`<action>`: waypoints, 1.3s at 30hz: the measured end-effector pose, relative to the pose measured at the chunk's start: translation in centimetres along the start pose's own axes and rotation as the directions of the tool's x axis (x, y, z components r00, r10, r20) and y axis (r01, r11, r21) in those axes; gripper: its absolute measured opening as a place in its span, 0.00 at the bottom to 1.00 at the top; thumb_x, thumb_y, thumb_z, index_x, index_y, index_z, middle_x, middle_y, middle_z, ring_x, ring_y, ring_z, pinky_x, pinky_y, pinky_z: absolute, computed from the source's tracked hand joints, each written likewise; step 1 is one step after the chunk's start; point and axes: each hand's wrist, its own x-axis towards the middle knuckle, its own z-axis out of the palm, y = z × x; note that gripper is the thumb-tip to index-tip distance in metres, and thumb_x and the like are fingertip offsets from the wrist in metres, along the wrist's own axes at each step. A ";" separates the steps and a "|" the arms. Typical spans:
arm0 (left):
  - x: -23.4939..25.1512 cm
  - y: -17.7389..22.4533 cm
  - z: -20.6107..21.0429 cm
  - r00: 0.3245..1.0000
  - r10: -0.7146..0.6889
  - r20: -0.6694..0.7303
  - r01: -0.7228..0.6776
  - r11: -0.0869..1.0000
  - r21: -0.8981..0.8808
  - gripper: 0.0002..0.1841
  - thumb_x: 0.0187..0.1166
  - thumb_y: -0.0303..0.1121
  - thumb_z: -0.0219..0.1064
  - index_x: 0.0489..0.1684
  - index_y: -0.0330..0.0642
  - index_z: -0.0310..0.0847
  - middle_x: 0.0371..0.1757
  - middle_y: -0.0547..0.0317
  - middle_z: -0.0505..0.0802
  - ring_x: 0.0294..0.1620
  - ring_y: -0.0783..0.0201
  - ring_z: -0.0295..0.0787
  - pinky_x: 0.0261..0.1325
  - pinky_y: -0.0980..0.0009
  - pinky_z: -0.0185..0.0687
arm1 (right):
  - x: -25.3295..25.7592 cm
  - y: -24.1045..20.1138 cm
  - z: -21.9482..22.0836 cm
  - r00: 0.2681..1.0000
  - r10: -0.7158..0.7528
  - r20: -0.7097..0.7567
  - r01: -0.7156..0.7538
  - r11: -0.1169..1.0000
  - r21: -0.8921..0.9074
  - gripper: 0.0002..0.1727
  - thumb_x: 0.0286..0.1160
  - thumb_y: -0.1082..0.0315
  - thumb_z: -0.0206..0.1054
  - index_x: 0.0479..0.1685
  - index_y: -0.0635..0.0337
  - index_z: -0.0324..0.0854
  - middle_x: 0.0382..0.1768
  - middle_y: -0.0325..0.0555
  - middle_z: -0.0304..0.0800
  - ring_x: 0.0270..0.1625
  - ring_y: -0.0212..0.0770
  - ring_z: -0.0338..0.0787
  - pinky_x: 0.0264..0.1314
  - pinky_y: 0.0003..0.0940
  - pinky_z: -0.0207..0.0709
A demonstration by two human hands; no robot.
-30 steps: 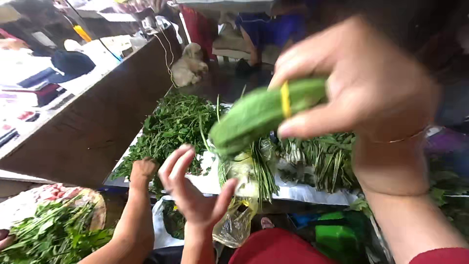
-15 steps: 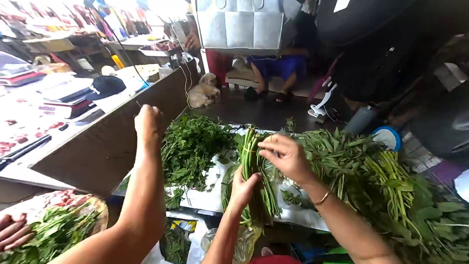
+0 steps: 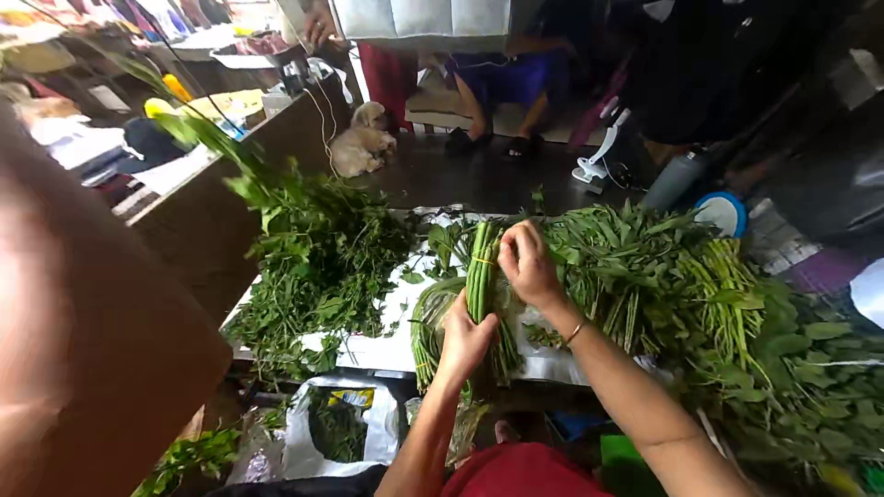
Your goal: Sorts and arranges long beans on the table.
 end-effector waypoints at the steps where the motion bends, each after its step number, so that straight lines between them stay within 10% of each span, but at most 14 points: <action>1: -0.2 0.2 0.1 0.999 -0.020 0.035 0.020 1.000 -0.001 0.25 0.70 0.27 0.69 0.68 0.34 0.71 0.36 0.54 0.91 0.25 0.63 0.90 0.30 0.66 0.91 | 0.7 0.7 -0.9 0.999 0.045 -0.008 -0.045 0.998 -0.043 0.11 0.82 0.71 0.61 0.48 0.74 0.81 0.55 0.66 0.84 0.53 0.58 0.90 0.53 0.50 0.87; 5: -1.1 0.1 -0.1 0.985 -0.072 0.159 0.066 0.997 0.043 0.24 0.70 0.28 0.69 0.66 0.37 0.74 0.32 0.56 0.91 0.23 0.63 0.89 0.29 0.66 0.90 | 4.5 6.4 -4.0 0.948 0.317 -0.035 -0.319 0.934 -0.158 0.17 0.88 0.69 0.54 0.62 0.75 0.74 0.71 0.73 0.75 0.70 0.66 0.83 0.70 0.57 0.78; 12: -0.7 7.1 -5.5 0.979 0.201 0.022 -0.198 0.975 -0.102 0.20 0.58 0.26 0.73 0.53 0.40 0.81 0.26 0.64 0.90 0.23 0.68 0.87 0.30 0.69 0.89 | 1.8 12.7 -6.5 0.877 0.448 0.172 -0.458 0.889 0.021 0.15 0.82 0.69 0.61 0.52 0.75 0.82 0.49 0.66 0.89 0.54 0.58 0.90 0.61 0.57 0.82; 15: 0.4 13.1 -8.0 0.835 0.534 0.134 -0.516 0.844 -0.146 0.21 0.61 0.28 0.78 0.55 0.49 0.83 0.31 0.69 0.92 0.24 0.72 0.86 0.26 0.74 0.86 | -3.4 12.1 -5.7 0.882 0.391 0.262 -0.458 0.842 0.285 0.09 0.81 0.69 0.59 0.44 0.67 0.79 0.35 0.51 0.90 0.33 0.40 0.88 0.38 0.40 0.84; 19: 4.1 19.6 -9.0 0.566 0.750 0.342 -0.757 0.638 -0.144 0.17 0.62 0.35 0.81 0.45 0.61 0.81 0.33 0.78 0.91 0.26 0.75 0.86 0.25 0.76 0.86 | -7.3 12.2 -5.7 0.772 0.521 0.364 -0.635 0.613 0.470 0.08 0.78 0.69 0.57 0.45 0.65 0.78 0.29 0.43 0.88 0.33 0.36 0.89 0.45 0.39 0.86; 23: 10.6 22.3 -6.9 0.505 0.685 0.525 -0.863 0.416 0.286 0.21 0.63 0.39 0.80 0.53 0.47 0.82 0.45 0.73 0.92 0.46 0.81 0.88 0.55 0.79 0.86 | -9.6 13.2 -5.7 0.680 0.662 0.315 -0.681 0.412 0.606 0.11 0.76 0.77 0.58 0.55 0.65 0.77 0.38 0.43 0.87 0.36 0.38 0.89 0.48 0.39 0.88; 27: 15.0 24.0 -2.7 0.437 0.481 0.760 -0.869 0.010 0.494 0.17 0.75 0.31 0.71 0.58 0.30 0.82 0.50 0.35 0.90 0.52 0.42 0.89 0.58 0.41 0.79 | -10.5 13.8 -7.5 0.597 0.762 0.251 -0.683 0.319 0.657 0.10 0.81 0.77 0.53 0.55 0.63 0.75 0.30 0.39 0.86 0.33 0.36 0.90 0.43 0.36 0.89; 30: 17.0 24.4 -1.2 0.388 0.377 0.841 -0.875 -0.135 0.465 0.16 0.78 0.26 0.68 0.63 0.36 0.82 0.54 0.32 0.90 0.56 0.30 0.87 0.57 0.29 0.75 | -11.4 14.1 -8.3 0.533 0.810 0.245 -0.735 0.301 0.607 0.10 0.86 0.74 0.54 0.57 0.60 0.77 0.28 0.37 0.84 0.26 0.30 0.84 0.28 0.23 0.79; 35: 18.9 16.2 0.3 0.263 0.261 0.929 -0.928 -0.194 0.317 0.15 0.67 0.17 0.72 0.52 0.39 0.89 0.57 0.36 0.90 0.67 0.29 0.80 0.71 0.28 0.65 | -13.5 14.4 -7.4 0.496 0.824 0.274 -0.804 0.317 0.503 0.13 0.88 0.71 0.57 0.64 0.59 0.79 0.33 0.37 0.85 0.22 0.25 0.75 0.22 0.19 0.70; 39: 20.3 -1.3 -0.9 0.400 0.103 0.911 -0.916 0.014 0.401 0.14 0.69 0.17 0.71 0.46 0.44 0.94 0.54 0.43 0.93 0.67 0.36 0.83 0.76 0.30 0.64 | -14.1 14.6 -6.2 0.466 0.813 0.350 -0.873 0.358 0.333 0.14 0.87 0.71 0.61 0.65 0.61 0.80 0.39 0.44 0.88 0.26 0.29 0.79 0.27 0.25 0.73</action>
